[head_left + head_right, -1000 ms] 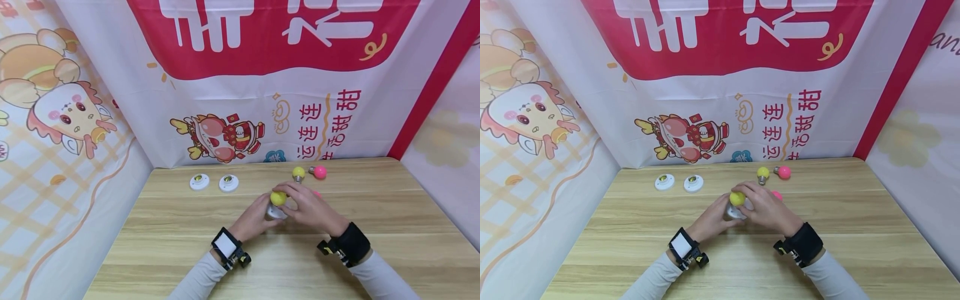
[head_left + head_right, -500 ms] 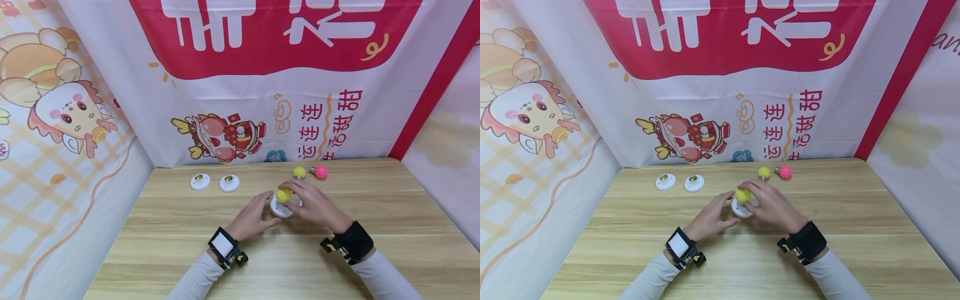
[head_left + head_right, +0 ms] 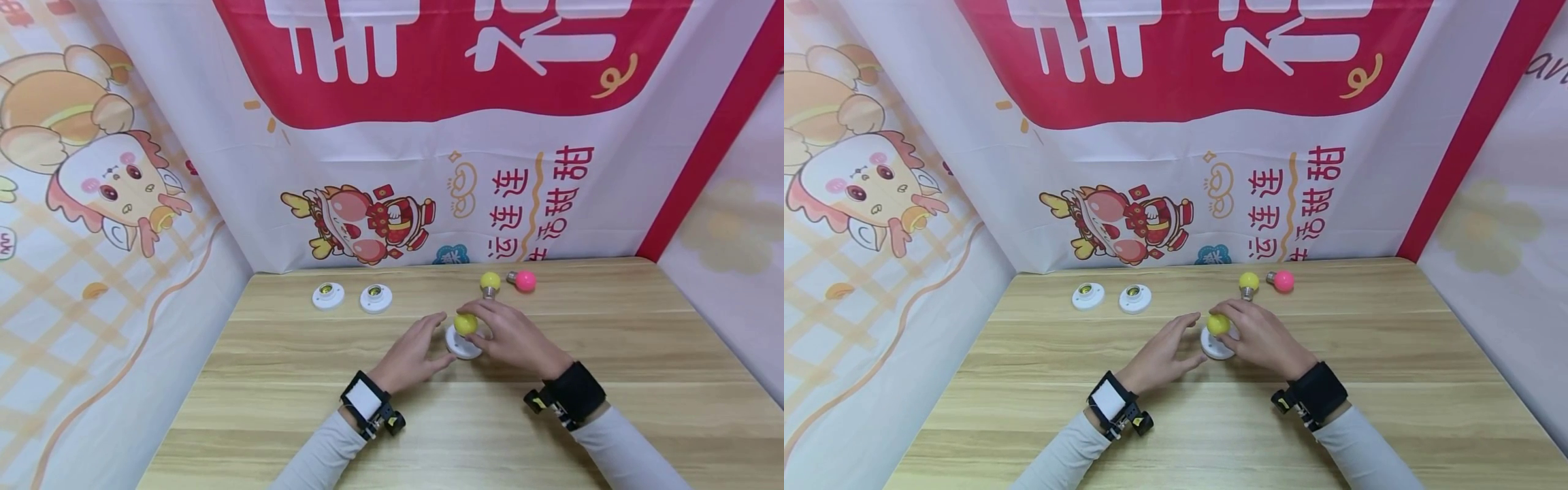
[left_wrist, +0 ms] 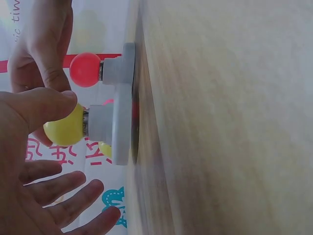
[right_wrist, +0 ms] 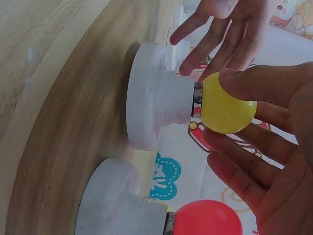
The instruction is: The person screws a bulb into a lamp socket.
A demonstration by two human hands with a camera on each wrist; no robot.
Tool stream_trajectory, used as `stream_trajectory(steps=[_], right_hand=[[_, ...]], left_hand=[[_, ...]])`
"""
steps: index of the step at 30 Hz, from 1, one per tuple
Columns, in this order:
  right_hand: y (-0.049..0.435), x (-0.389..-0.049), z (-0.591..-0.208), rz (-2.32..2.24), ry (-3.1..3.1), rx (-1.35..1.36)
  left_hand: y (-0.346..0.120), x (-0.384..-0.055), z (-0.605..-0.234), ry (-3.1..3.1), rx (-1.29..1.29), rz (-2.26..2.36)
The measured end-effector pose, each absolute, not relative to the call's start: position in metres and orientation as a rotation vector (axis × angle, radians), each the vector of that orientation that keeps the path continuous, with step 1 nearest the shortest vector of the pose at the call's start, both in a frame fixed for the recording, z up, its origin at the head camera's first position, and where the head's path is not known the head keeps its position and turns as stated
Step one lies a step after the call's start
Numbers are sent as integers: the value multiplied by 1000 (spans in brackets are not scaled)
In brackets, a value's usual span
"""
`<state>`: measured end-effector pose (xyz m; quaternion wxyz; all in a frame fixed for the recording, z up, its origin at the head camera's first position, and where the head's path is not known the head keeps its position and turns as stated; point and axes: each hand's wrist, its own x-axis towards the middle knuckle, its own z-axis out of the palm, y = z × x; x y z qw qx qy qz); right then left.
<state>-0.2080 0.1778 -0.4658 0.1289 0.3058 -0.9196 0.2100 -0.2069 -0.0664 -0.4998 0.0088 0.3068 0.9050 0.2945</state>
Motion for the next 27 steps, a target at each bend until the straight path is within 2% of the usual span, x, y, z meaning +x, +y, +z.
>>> stream_trajectory(steps=[19, 27], right_hand=[[181, -212, -472, 572, -2692, 881], [185, -211, -468, 627, -2675, 879]], left_hand=[[-66, -204, -496, 2814, 928, 940], [-68, -203, -494, 2826, 1001, 970]])
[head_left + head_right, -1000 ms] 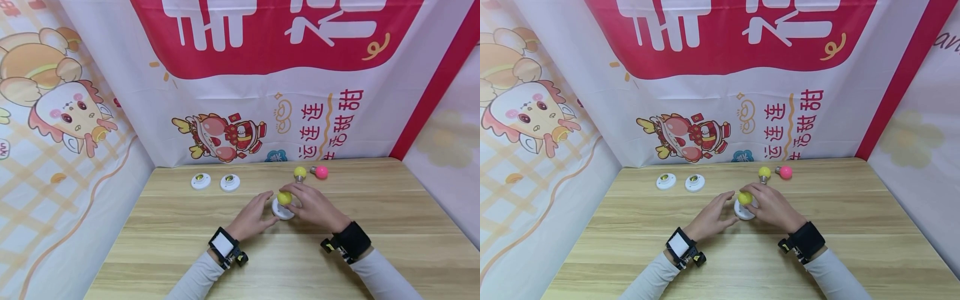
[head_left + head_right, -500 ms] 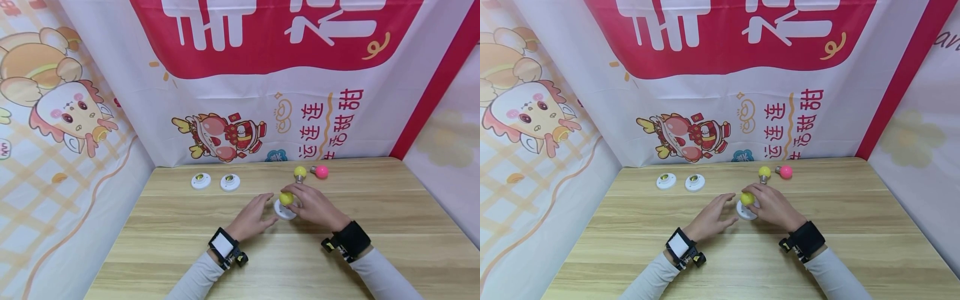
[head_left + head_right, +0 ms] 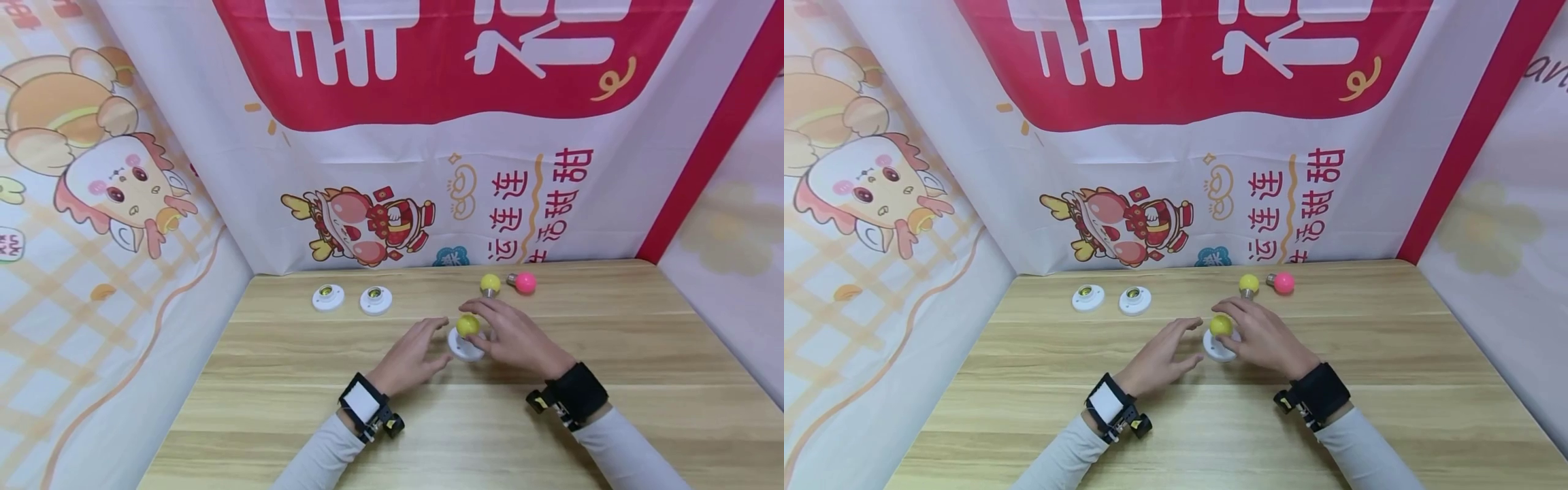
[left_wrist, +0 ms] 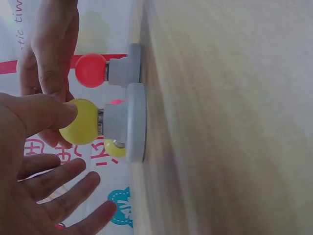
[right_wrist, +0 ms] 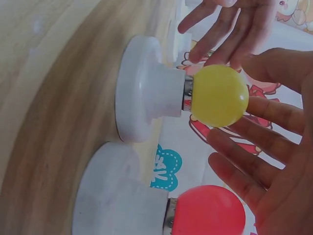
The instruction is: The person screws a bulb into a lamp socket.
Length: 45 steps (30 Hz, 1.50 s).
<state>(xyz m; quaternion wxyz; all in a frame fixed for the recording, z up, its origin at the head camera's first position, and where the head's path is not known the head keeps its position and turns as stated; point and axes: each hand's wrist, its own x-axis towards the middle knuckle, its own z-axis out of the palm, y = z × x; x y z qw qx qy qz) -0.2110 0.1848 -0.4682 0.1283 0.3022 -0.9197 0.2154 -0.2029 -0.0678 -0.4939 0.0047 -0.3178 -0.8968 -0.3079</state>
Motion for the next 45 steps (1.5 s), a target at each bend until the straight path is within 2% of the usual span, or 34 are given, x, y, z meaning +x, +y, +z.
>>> stream_trajectory(steps=[11, 18, 25, 33, 45], right_hand=[[204, -221, -456, 692, -2633, 789], [222, -236, -452, 770, -2621, 681], [237, -252, -466, 772, -2634, 573], [256, -267, -482, 759, -2636, 473], [277, -283, -498, 843, -2670, 372]], left_hand=[[-81, -212, -488, -2665, -954, -1003], [-103, -234, -485, -2548, -845, -884], [-128, -264, -491, -2485, -696, -829], [-146, -292, -501, -2700, -493, -881], [-160, -307, -511, -2831, -365, -932]])
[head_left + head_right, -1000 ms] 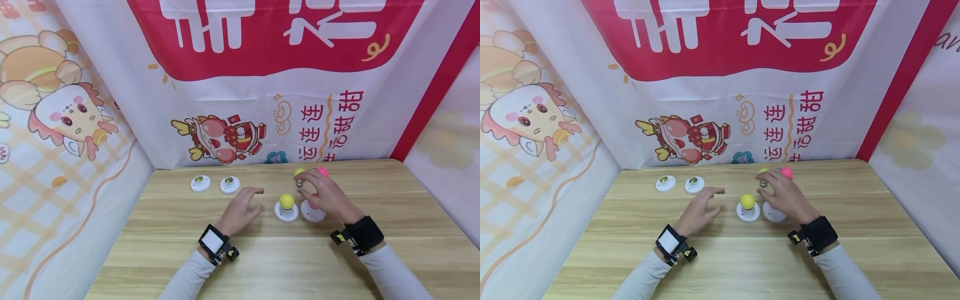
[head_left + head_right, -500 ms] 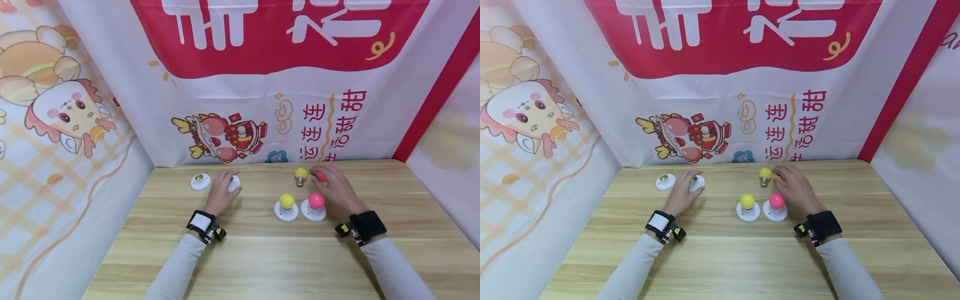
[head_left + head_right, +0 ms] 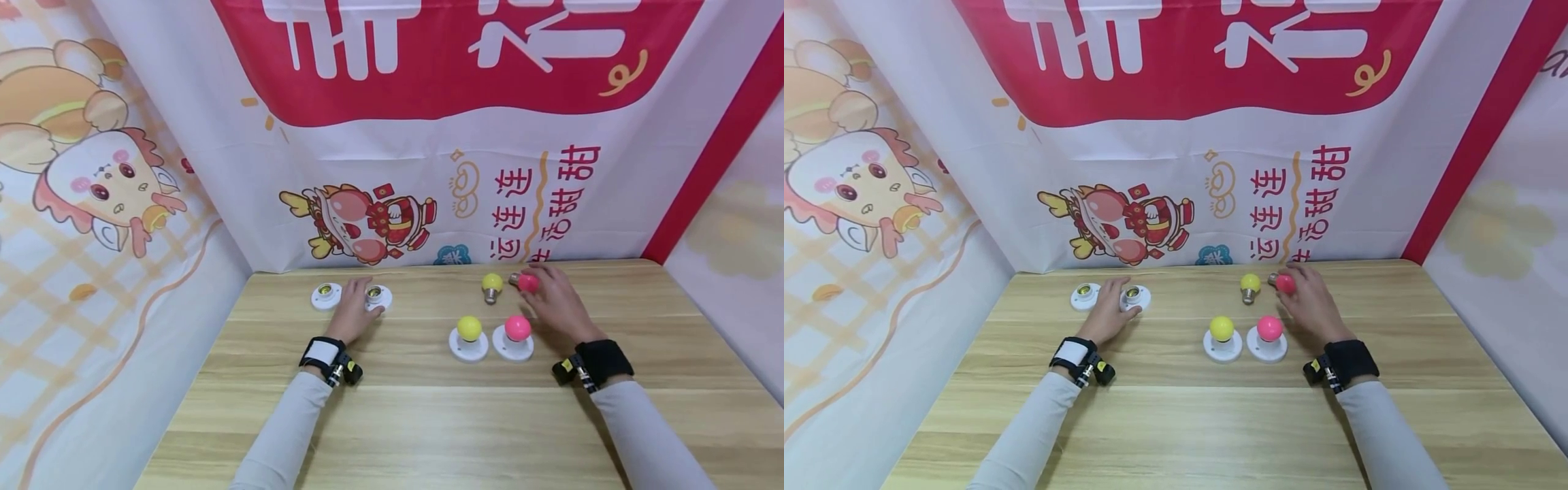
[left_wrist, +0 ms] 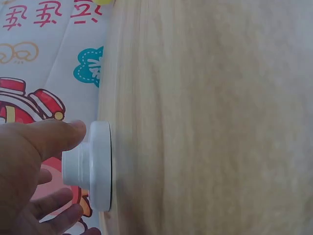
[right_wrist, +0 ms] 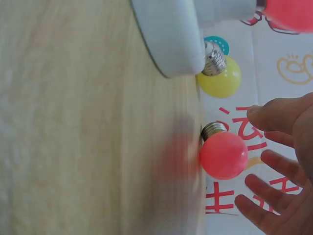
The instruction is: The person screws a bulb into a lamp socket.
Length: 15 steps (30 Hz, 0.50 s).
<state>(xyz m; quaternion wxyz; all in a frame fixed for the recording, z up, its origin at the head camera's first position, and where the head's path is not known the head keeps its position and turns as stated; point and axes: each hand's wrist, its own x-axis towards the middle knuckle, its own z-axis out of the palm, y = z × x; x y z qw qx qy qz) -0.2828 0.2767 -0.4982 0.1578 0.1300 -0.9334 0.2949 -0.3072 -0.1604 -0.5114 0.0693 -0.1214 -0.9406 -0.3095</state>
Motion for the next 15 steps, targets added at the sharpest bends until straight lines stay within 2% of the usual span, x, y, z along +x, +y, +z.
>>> stream_trajectory(steps=[15], right_hand=[[280, -294, -505, 927, -2879, 292]], left_hand=[[-159, -307, -510, -2942, -275, -963]])
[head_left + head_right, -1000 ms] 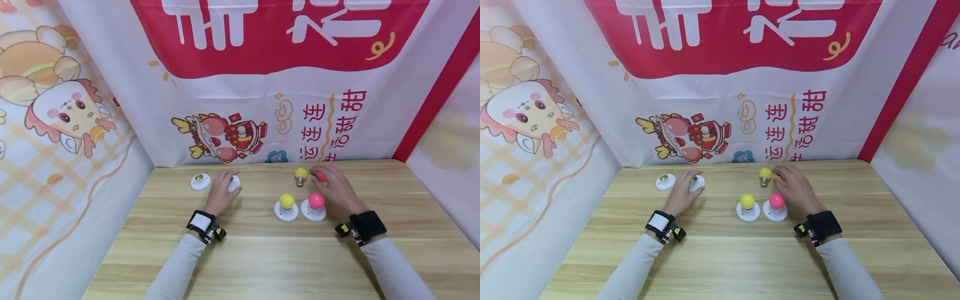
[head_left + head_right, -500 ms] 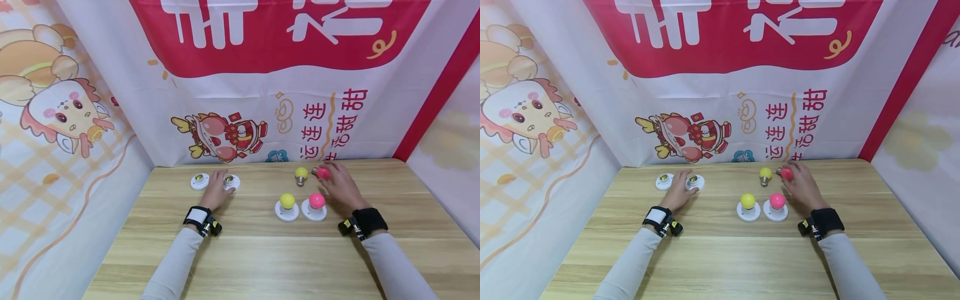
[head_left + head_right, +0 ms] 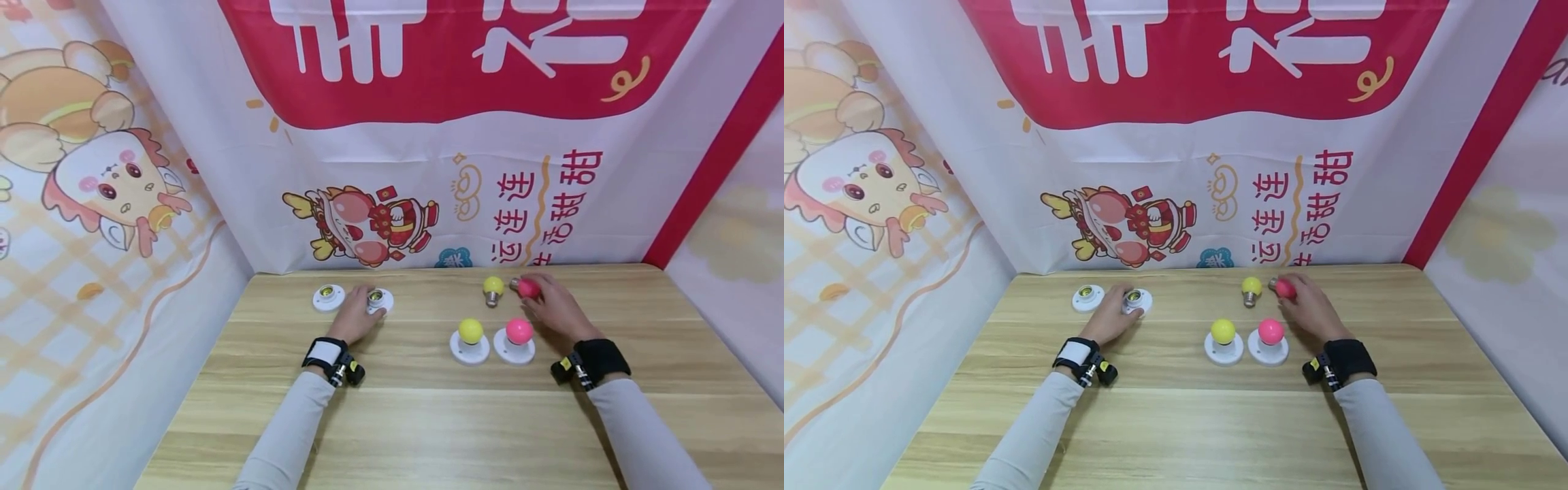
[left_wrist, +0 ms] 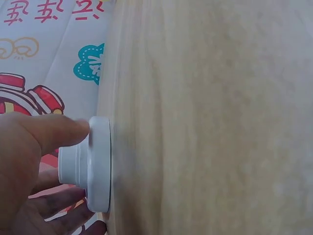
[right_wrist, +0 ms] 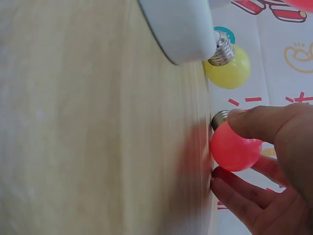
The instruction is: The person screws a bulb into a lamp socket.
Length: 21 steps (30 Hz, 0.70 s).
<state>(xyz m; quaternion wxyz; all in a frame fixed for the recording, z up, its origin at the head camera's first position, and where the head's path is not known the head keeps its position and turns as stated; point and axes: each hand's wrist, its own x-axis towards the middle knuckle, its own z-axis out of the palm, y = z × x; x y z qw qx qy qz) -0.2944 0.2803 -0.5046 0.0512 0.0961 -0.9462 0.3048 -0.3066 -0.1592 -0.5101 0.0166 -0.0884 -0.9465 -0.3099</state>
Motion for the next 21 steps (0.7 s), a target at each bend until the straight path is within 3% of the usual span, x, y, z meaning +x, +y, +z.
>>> stream_trajectory(steps=[21], right_hand=[[287, -295, -508, 998, -2930, 212]], left_hand=[[-163, -297, -514, -2956, -267, -1039]])
